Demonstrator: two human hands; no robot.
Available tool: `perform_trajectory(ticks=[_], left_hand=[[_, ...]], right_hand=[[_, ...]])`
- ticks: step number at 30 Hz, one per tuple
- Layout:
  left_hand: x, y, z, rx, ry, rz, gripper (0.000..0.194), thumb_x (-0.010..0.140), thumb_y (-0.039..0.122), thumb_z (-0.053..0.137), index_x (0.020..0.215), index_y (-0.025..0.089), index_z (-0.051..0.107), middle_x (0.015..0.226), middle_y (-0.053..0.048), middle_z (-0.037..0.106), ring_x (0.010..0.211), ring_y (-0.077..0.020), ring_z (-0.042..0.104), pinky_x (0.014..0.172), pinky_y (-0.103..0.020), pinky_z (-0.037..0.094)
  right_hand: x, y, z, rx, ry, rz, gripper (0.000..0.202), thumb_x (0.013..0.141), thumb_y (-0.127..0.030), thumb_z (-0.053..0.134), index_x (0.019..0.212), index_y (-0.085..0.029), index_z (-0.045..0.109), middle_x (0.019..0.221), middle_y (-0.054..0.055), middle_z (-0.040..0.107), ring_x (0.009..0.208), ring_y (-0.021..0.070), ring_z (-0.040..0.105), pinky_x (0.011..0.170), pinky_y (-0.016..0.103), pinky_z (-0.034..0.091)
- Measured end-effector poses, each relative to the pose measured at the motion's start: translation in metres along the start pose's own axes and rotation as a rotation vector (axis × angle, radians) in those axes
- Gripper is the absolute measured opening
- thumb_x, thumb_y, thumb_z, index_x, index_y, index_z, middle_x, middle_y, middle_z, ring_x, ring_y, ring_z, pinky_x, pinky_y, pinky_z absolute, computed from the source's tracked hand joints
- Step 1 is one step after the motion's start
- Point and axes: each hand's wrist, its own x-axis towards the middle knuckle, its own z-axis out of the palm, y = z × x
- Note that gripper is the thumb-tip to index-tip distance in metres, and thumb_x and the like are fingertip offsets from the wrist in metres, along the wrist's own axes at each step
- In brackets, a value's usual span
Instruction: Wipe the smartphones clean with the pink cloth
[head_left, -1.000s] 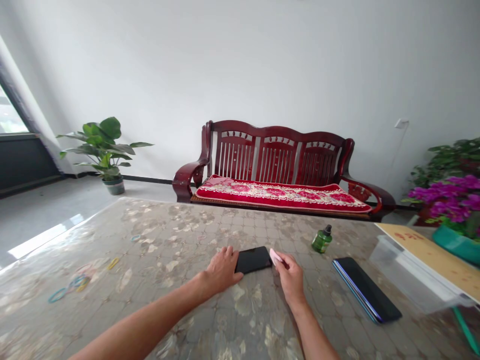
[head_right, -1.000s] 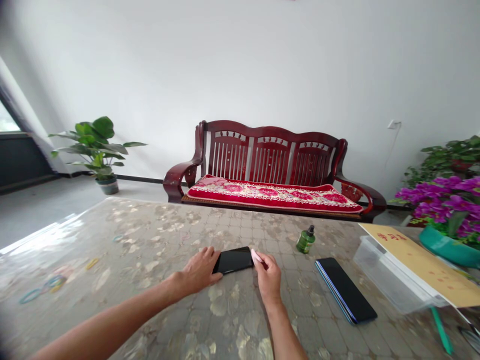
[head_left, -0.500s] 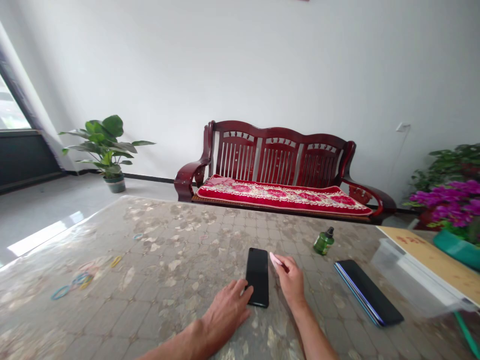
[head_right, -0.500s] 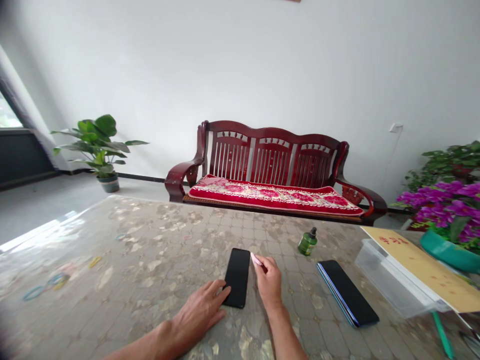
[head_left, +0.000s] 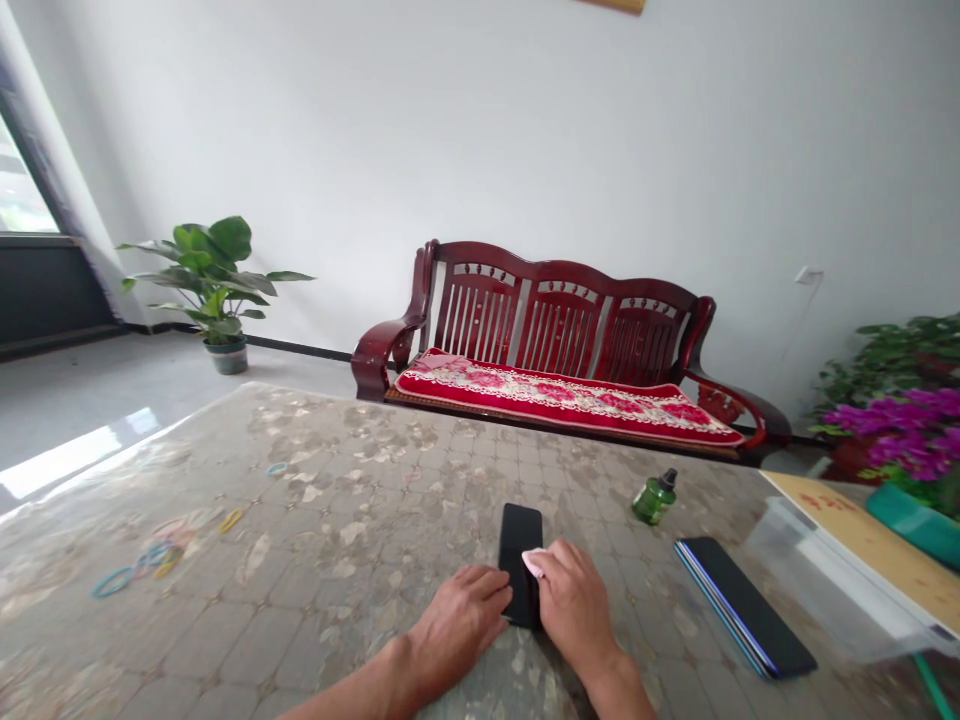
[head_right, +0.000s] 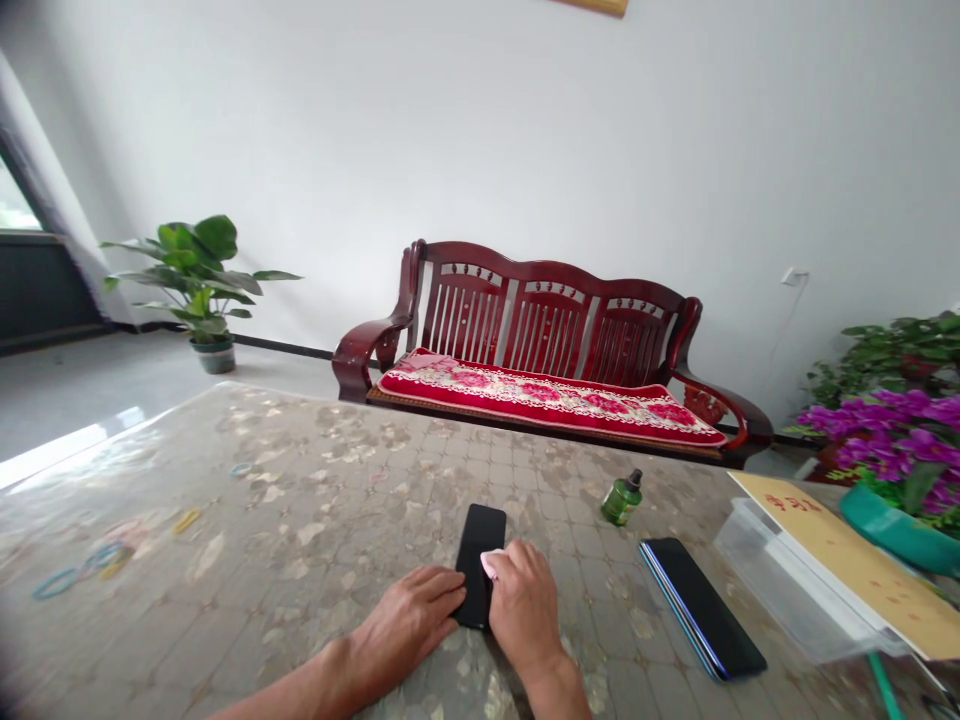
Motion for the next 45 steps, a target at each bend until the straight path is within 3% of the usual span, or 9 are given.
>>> perform_trajectory(ticks=[5,13,19,24,31,34,40,45], left_hand=[[0.001,0.0,0.002,0.017,-0.007,0.026,0.017,0.096,0.018,0.05,0.107,0.021,0.063,0.114,-0.006,0.067,0.106,-0.0202,0.061,0.098,-0.032,0.049],[0.003,0.001,-0.001,0.052,-0.049,0.071,0.015,0.095,0.013,0.052,0.105,0.016,0.063,0.113,-0.007,0.067,0.11,-0.0212,0.061,0.1,-0.031,0.048],[0.003,-0.001,0.004,0.078,0.006,0.122,0.011,0.094,0.011,0.054,0.099,0.015,0.062,0.108,-0.008,0.068,0.103,-0.0203,0.063,0.095,-0.029,0.05],[0.003,-0.001,0.004,0.071,0.005,0.116,0.011,0.093,0.009,0.053,0.096,0.015,0.062,0.104,-0.007,0.068,0.098,-0.0201,0.064,0.091,-0.028,0.051],[-0.002,-0.002,0.004,-0.013,0.043,0.102,0.026,0.094,0.009,0.046,0.111,0.02,0.063,0.112,-0.008,0.068,0.102,-0.021,0.064,0.092,-0.03,0.05],[-0.002,-0.003,0.005,-0.017,0.039,0.095,0.023,0.094,0.009,0.047,0.108,0.019,0.063,0.111,-0.008,0.068,0.101,-0.0206,0.064,0.092,-0.029,0.05],[0.0,-0.001,0.004,-0.006,0.01,0.09,0.017,0.094,0.009,0.049,0.101,0.018,0.062,0.105,-0.007,0.068,0.099,-0.02,0.064,0.092,-0.029,0.051],[0.0,-0.002,0.004,-0.009,0.011,0.098,0.016,0.094,0.011,0.048,0.101,0.018,0.061,0.103,-0.007,0.067,0.098,-0.0202,0.064,0.091,-0.03,0.051]], right_hand=[[0.011,-0.008,-0.003,-0.089,-0.066,0.063,0.033,0.092,-0.011,0.046,0.098,-0.028,0.073,0.091,0.004,0.065,0.091,0.0194,0.055,0.081,0.029,0.037],[0.046,0.001,0.002,-0.204,-0.127,0.108,0.034,0.095,-0.015,0.044,0.103,-0.029,0.073,0.096,0.005,0.067,0.095,0.0197,0.056,0.081,0.029,0.035],[0.031,-0.006,-0.003,-0.173,-0.165,0.109,0.036,0.092,-0.011,0.045,0.101,-0.03,0.074,0.091,0.003,0.066,0.091,0.0177,0.057,0.079,0.027,0.036],[0.024,-0.007,-0.004,-0.147,-0.144,0.063,0.036,0.091,-0.01,0.046,0.099,-0.03,0.075,0.091,0.004,0.066,0.091,0.0181,0.057,0.08,0.027,0.037],[0.059,0.006,0.006,-0.2,-0.095,0.111,0.034,0.092,-0.011,0.046,0.1,-0.027,0.075,0.089,0.005,0.066,0.086,0.0168,0.059,0.075,0.026,0.037],[0.054,0.003,0.004,-0.16,-0.116,0.101,0.035,0.09,-0.008,0.046,0.094,-0.027,0.075,0.086,0.004,0.065,0.085,0.0159,0.06,0.074,0.025,0.037],[0.018,-0.009,-0.004,-0.087,-0.152,0.014,0.038,0.088,-0.006,0.044,0.095,-0.029,0.074,0.085,0.003,0.064,0.087,0.0171,0.059,0.077,0.025,0.038],[0.03,-0.012,-0.001,-0.098,-0.137,0.033,0.037,0.091,-0.01,0.043,0.099,-0.029,0.074,0.09,0.004,0.066,0.089,0.0181,0.058,0.079,0.027,0.038]])
